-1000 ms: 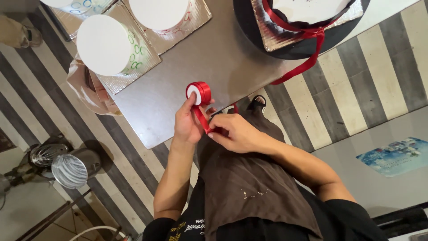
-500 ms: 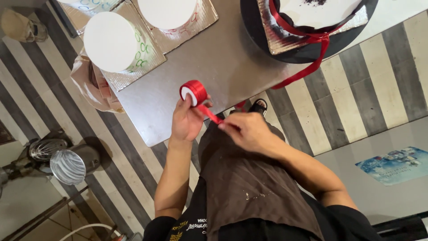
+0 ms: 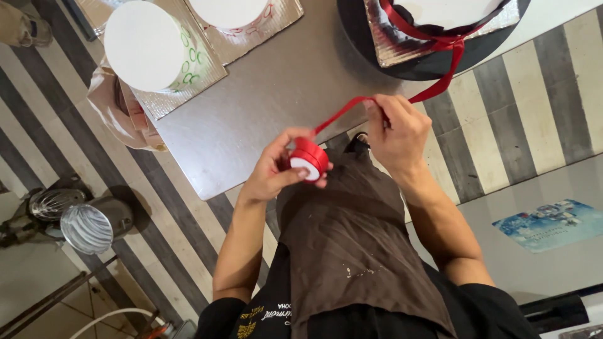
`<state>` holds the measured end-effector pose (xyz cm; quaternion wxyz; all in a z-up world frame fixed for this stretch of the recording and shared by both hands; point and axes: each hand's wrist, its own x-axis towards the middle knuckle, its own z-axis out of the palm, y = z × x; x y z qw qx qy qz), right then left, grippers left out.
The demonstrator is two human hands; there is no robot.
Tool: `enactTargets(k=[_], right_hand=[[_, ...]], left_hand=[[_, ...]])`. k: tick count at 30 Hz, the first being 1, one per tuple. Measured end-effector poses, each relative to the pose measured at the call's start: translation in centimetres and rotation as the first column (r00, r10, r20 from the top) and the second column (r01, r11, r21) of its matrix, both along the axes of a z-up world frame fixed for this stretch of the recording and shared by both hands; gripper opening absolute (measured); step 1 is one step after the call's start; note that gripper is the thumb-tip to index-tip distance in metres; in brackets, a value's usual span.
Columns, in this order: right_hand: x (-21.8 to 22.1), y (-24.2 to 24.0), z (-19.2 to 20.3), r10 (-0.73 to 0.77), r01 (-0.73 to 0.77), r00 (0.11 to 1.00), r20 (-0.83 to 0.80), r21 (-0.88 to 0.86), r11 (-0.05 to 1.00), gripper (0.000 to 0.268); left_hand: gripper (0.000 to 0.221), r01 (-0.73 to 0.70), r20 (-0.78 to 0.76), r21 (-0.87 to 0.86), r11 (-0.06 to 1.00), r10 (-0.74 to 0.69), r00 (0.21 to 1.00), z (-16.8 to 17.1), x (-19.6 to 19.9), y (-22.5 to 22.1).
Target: The person places a decorated cake on the worktable and ties a red ribbon around it, forming a bow at the front. They then pull out more ribbon from the spool, cut it with scissors, and adjust the cake on its board.
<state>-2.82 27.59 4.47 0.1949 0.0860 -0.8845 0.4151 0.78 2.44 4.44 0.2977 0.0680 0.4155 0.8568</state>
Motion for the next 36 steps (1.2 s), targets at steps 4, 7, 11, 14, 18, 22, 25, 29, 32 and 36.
enactTargets(k=[4,7,11,14,18,22,25,29,32,36], right_hand=[[0.0,1.4,-0.4,-0.03,0.024,0.992,-0.121,-0.05,0.998,0.003],[0.1,2.5,-0.1,-0.144,0.113,0.979,-0.141,-0.204,0.972,0.003],[-0.1,3.3,0.8,-0.072,0.084,0.996,0.054,-0.262,0.961,0.01],[-1.0,2.6,1.3,0.239,-0.197,0.958,0.156,-0.244,0.949,0.033],[-1.4,-0.5,1.1,0.652,-0.617,0.749,0.114,-0.237,0.75,0.077],[-0.6,-4.7,-1.7,0.796,-0.662,0.566,0.212,-0.459,0.593,0.079],[0.3,-6.4,-4.5,0.878,-0.526,0.362,0.315,-0.708,0.471,0.058],[1.1,-6.4,-5.4,0.863,-0.393,0.348,0.366,-0.779,0.489,0.02],[1.3,-6.1,-4.3,0.823,-0.38,0.429,0.372,-0.752,0.538,0.021],[1.2,-6.0,-2.7,0.752,-0.46,0.551,0.362,-0.62,0.635,0.031]], left_hand=[[0.084,0.03,-0.049,-0.003,1.0,-0.03,0.998,-0.3,-0.2,-0.9],[0.061,0.036,0.039,-0.09,0.995,-0.032,0.999,-3.2,-0.1,-2.1],[0.036,-0.097,0.174,-0.288,0.953,0.152,0.973,-5.4,0.3,-2.5],[0.029,-0.155,0.149,-0.416,0.896,0.236,0.96,-4.6,0.2,-2.5],[0.022,-0.152,0.015,-0.654,0.741,0.213,0.977,-1.5,0.0,-2.0],[0.02,-0.229,-0.164,-0.762,0.605,0.161,0.973,0.6,0.0,-1.7],[0.021,-0.307,-0.266,-0.806,0.507,0.152,0.952,1.6,-0.2,-2.1],[0.023,-0.248,-0.126,-0.809,0.532,0.256,0.959,1.8,-0.3,-2.7],[0.022,-0.195,-0.034,-0.792,0.579,0.276,0.96,1.2,-0.2,-3.2],[0.018,-0.135,0.069,-0.702,0.699,0.255,0.965,0.6,-0.3,-3.5]])
